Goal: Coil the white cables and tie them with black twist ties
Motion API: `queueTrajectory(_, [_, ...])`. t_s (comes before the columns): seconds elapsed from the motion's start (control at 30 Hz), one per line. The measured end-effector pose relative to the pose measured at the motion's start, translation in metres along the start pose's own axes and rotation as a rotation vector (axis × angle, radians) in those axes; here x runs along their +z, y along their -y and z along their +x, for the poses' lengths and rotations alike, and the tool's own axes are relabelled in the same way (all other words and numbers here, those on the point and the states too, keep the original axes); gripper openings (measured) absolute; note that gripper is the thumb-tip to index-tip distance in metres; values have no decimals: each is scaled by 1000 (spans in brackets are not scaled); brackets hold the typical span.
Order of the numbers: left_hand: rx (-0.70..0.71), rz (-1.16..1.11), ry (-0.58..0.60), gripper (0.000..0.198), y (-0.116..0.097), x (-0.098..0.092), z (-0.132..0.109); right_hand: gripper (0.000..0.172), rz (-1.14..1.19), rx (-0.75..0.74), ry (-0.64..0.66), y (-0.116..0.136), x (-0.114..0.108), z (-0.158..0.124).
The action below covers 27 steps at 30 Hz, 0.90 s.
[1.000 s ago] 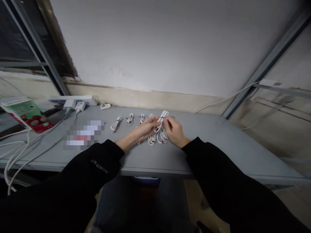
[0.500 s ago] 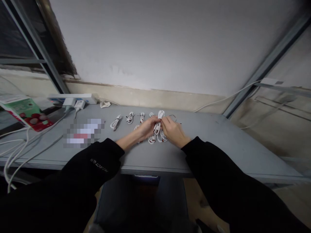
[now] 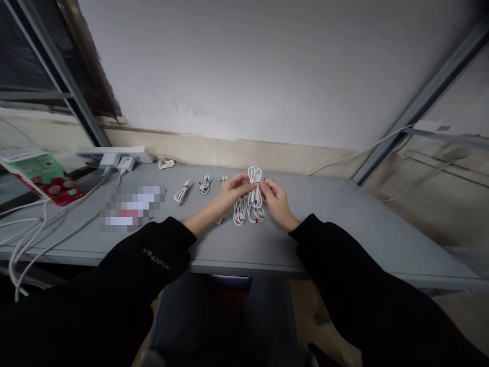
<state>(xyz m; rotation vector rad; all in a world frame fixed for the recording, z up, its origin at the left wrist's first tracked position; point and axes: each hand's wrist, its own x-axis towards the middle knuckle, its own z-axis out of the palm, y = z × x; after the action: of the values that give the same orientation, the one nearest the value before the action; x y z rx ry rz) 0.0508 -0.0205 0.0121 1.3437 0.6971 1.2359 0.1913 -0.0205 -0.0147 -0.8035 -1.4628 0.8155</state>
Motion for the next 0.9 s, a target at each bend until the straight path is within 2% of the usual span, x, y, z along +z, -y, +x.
queueTrajectory(0.13, [95,126,17,12,1,-3,-1,45,171,172,48,3,-1,5])
queueTrajectory(0.23, [182,270,26,11,3,-7,-2,34,239,317,100,7,-6,9])
queueTrajectory(0.33, [224,416,14,11,2,-10,-3,26,324,472,228,10,-13,13])
queueTrajectory(0.47, [260,497,46,12,-5,-12,-4,30,443,664,414,11,-19,17])
queueTrajectory(0.67, [337,575,110,12,-10,-12,-5,37,517,780,490,14,-22,17])
queueTrajectory(0.8, [319,519,-20,6,-6,-12,0,32,544,804,470,19,-21,17])
queueTrajectory(0.9, [177,351,-107,3,-2,-12,4,34,496,784,439,18,-20,18])
